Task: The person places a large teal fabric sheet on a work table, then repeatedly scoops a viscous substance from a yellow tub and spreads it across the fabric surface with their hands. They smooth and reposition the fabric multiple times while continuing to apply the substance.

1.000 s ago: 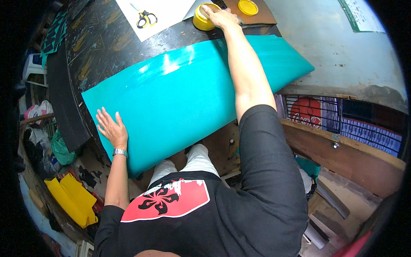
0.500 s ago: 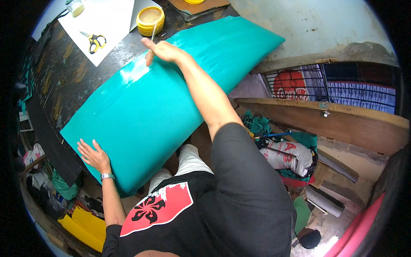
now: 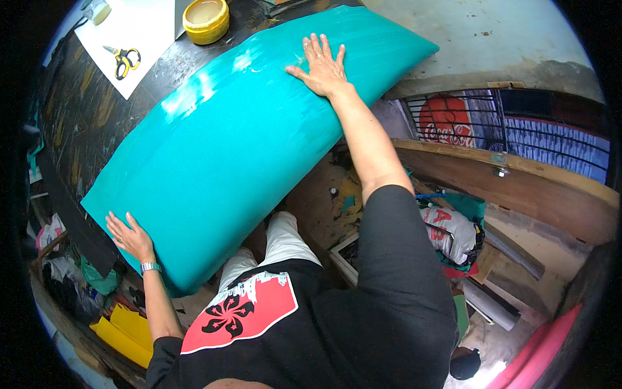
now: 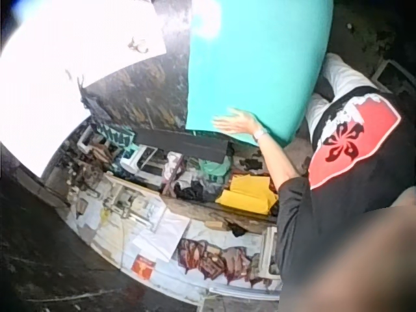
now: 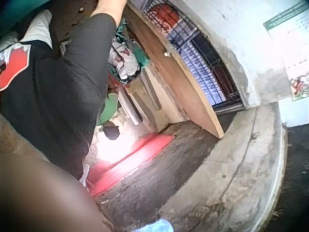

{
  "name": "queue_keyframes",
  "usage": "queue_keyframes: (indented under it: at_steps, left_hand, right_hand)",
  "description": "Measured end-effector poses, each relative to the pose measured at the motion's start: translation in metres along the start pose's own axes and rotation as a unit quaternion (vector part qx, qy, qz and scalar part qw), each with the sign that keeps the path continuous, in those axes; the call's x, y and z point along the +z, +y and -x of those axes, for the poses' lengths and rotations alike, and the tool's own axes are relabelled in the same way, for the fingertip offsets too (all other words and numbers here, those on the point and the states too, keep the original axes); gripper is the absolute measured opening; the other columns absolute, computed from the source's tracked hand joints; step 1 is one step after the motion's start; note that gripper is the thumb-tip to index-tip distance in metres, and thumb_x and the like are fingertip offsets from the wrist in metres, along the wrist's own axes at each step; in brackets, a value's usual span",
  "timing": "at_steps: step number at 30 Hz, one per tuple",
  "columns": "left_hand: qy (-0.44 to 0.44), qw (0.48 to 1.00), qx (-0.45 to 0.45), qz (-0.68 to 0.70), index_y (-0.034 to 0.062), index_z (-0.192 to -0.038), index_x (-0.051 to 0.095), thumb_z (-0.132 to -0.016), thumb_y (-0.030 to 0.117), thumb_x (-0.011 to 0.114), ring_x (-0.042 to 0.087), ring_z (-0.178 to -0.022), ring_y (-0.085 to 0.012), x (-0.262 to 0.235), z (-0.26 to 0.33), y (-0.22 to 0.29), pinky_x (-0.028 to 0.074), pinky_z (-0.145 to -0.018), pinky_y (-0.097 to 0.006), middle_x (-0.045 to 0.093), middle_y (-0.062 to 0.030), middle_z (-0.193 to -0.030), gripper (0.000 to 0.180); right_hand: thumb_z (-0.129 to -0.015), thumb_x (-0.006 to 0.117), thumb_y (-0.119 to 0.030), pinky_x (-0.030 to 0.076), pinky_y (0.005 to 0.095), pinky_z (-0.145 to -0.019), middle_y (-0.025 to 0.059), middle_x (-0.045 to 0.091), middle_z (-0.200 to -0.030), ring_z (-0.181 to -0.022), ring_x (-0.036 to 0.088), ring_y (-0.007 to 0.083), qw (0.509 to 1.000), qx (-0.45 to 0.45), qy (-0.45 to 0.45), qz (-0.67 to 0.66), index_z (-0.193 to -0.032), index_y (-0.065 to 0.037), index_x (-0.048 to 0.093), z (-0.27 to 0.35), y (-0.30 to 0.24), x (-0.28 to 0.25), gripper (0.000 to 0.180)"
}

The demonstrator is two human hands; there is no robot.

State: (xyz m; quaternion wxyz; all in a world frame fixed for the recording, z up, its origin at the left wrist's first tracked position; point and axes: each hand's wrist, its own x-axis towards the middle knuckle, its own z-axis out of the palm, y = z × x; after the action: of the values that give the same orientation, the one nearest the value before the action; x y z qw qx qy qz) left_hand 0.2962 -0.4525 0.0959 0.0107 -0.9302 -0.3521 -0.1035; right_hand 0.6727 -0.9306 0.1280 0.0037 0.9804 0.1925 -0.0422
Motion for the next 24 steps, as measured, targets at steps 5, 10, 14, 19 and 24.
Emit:
queue_keyframes:
  at_steps: [5, 10, 14, 19, 24]
  left_hand:
    - [-0.026, 0.999, -0.016, -0.01, 0.0134, -0.153, 0.027, -0.102, 0.048, 0.037, 0.02, -0.148, -0.0288, -0.002, 0.0, 0.005, 0.015, -0.113, -0.063, 0.024, -0.0107, -0.16, 0.062]
    - [-0.048, 0.997, 0.021, 0.064, 0.0127, -0.152, 0.029, -0.1, 0.045, 0.044, 0.021, -0.147, -0.0303, -0.015, 0.005, -0.011, 0.016, -0.113, -0.06, 0.025, -0.0121, -0.159, 0.063]
    - [-0.029, 0.997, -0.009, 0.066, 0.0099, -0.152, 0.027, -0.1, 0.041, 0.047, 0.023, -0.146, -0.032, -0.034, 0.031, -0.046, 0.02, -0.113, -0.055, 0.027, -0.0166, -0.157, 0.064]
    - [-0.007, 0.987, -0.059, 0.147, 0.0072, -0.153, 0.021, -0.096, 0.045, 0.054, 0.018, -0.147, -0.0367, -0.037, 0.065, -0.058, 0.022, -0.11, -0.061, 0.02, -0.0187, -0.159, 0.076]
    - [-0.001, 0.998, 0.019, 0.058, 0.0159, -0.154, 0.024, -0.097, 0.037, 0.053, 0.012, -0.148, -0.0393, -0.036, 0.054, -0.049, 0.017, -0.11, -0.068, 0.014, -0.0146, -0.161, 0.067]
  right_hand:
    - [-0.087, 0.037, -0.077, -0.002, 0.0598, -0.118, 0.0105, 0.009, -0.163, -0.151, 0.001, 0.0276, 0.985, -0.169, -0.031, -0.028, -0.156, -0.012, 0.013, 0.011, -0.069, -0.004, 0.098]
    - [-0.084, 0.042, -0.077, -0.001, 0.0602, -0.117, 0.0135, 0.013, -0.162, -0.151, 0.005, 0.0284, 0.97, -0.225, 0.024, -0.092, -0.155, -0.009, 0.016, 0.043, -0.225, 0.022, 0.102]
    - [-0.083, 0.041, -0.077, 0.0, 0.0616, -0.116, 0.0187, 0.018, -0.16, -0.15, 0.009, 0.0326, 0.936, -0.264, 0.04, -0.229, -0.152, -0.004, 0.026, 0.088, -0.381, 0.039, 0.102]
    - [-0.088, 0.037, -0.074, 0.002, 0.0615, -0.117, 0.024, 0.019, -0.158, -0.148, 0.015, 0.0382, 0.897, -0.377, -0.023, -0.228, -0.151, -0.003, 0.027, 0.114, -0.514, 0.026, 0.095]
    - [-0.091, 0.058, -0.052, 0.013, 0.0554, -0.118, 0.0287, 0.021, -0.156, -0.147, 0.015, 0.0403, 0.779, -0.359, -0.094, -0.506, -0.152, -0.018, 0.032, 0.11, -0.488, -0.013, 0.074]
